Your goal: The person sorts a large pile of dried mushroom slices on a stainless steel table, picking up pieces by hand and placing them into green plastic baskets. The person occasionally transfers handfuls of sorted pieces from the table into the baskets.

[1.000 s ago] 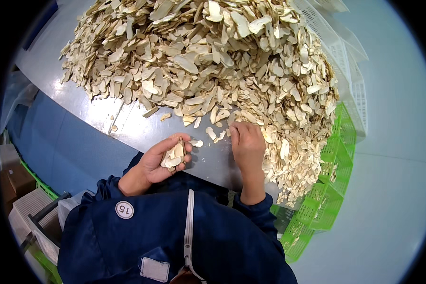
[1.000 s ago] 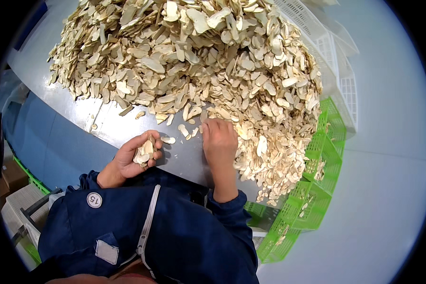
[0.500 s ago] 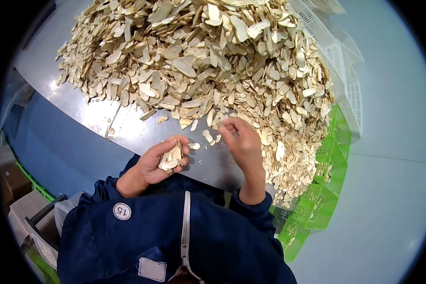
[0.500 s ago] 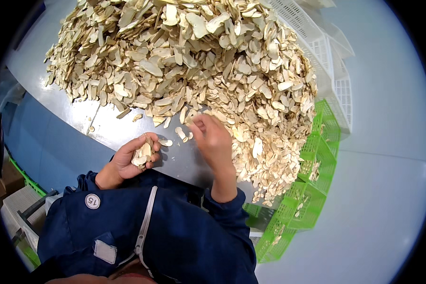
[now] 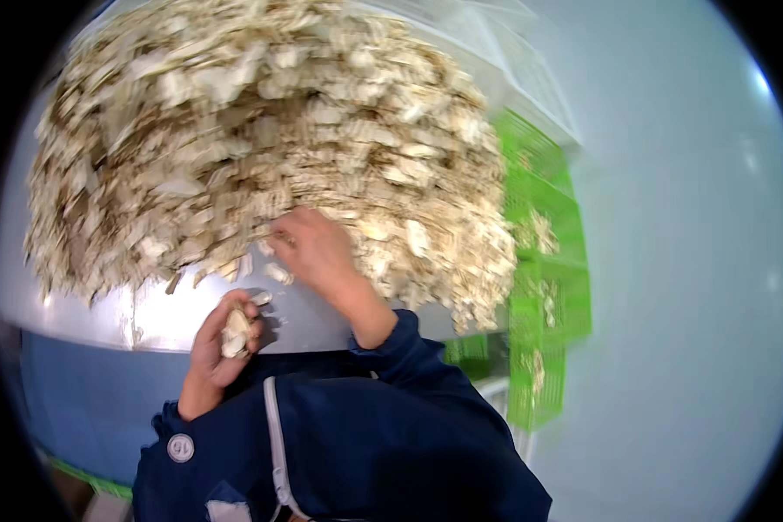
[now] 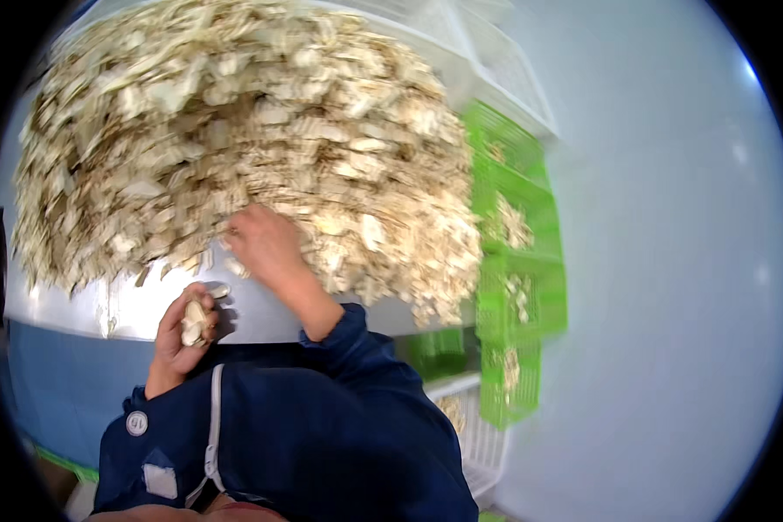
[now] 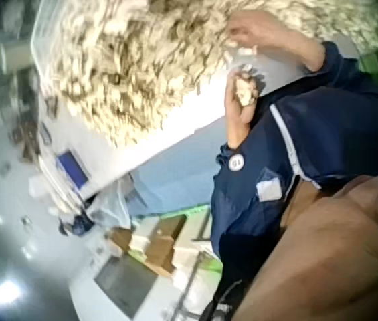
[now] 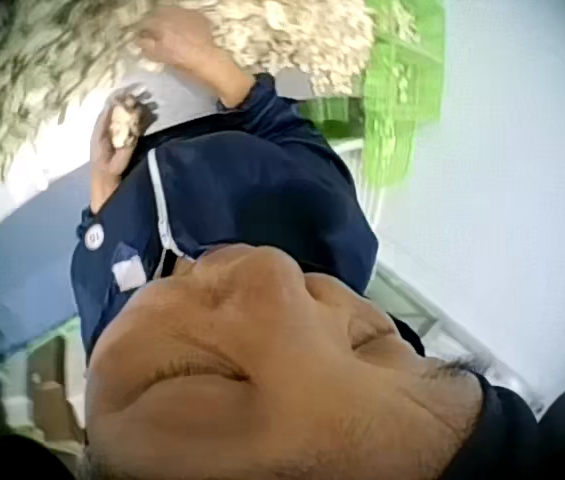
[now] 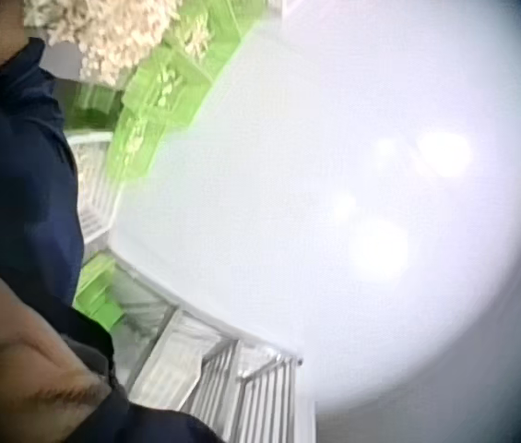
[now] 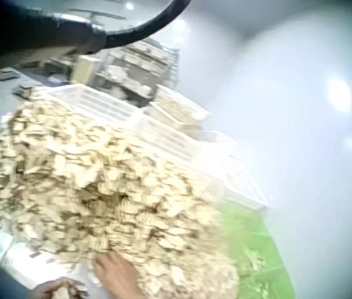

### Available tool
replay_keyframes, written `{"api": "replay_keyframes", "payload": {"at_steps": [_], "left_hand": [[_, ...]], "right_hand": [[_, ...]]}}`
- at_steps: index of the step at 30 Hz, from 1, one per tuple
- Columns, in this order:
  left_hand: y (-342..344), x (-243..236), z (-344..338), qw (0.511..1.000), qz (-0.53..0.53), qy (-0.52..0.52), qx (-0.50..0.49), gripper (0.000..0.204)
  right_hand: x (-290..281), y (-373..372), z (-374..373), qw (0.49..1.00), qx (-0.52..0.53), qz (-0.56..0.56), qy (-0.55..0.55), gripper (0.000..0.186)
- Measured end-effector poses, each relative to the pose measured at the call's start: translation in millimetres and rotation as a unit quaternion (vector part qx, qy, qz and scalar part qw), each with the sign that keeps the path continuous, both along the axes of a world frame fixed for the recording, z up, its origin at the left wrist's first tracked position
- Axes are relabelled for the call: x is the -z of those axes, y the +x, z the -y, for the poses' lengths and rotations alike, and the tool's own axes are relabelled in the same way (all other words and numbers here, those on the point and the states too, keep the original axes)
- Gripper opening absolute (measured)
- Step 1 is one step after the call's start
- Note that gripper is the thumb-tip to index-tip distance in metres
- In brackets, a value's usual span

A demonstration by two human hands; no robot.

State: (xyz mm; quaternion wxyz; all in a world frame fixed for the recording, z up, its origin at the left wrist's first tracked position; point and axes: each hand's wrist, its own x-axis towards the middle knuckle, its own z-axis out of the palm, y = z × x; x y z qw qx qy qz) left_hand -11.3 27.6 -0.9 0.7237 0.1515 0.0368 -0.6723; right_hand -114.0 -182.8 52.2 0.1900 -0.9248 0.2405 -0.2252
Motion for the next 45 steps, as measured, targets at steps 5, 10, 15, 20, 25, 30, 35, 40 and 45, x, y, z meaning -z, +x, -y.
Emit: {"api": "replay_keyframes", "payload": {"at_steps": [5,10,15,20,25,30,35,40,45], "left_hand": [[-12.4,-8.0,33.0,0.999,-0.010,0.003,0.041,0.027],[-16.8,-3.6,58.3,0.996,-0.014,-0.037,0.084,0.027],[-14.0,5.6,56.6,0.994,-0.020,-0.062,0.084,0.029],[-3.3,-1.5,45.3,0.997,-0.019,-0.056,0.052,0.033],[6.5,-8.3,40.6,0.999,-0.008,-0.053,0.004,0.034],[3.6,3.4,34.1,0.995,-0.041,-0.086,-0.006,0.036],[3.3,9.5,37.1,0.995,-0.022,-0.092,-0.002,0.035],[5.8,7.8,36.5,0.995,-0.013,-0.097,-0.001,0.033],[4.7,8.7,34.7,0.995,0.000,-0.104,-0.004,0.032]], "right_hand": [[-43.2,-74.6,25.0,0.943,0.005,-0.063,0.328,0.024],[-59.7,-188.2,81.4,0.886,0.178,0.196,0.380,0.029],[-61.1,-244.7,118.8,0.696,0.264,0.539,0.394,0.040],[-41.2,-152.6,30.5,0.835,0.176,0.167,0.493,0.031],[7.7,-85.8,-45.4,0.849,-0.108,-0.001,0.517,0.046],[-4.9,-89.4,-15.3,0.921,0.052,-0.120,0.366,0.042],[-16.8,-77.0,3.0,0.969,0.100,-0.015,0.224,0.028],[5.4,-22.8,2.0,0.993,0.023,-0.010,-0.119,0.030],[11.5,-34.7,13.2,0.996,0.069,-0.029,-0.053,0.025]]}}
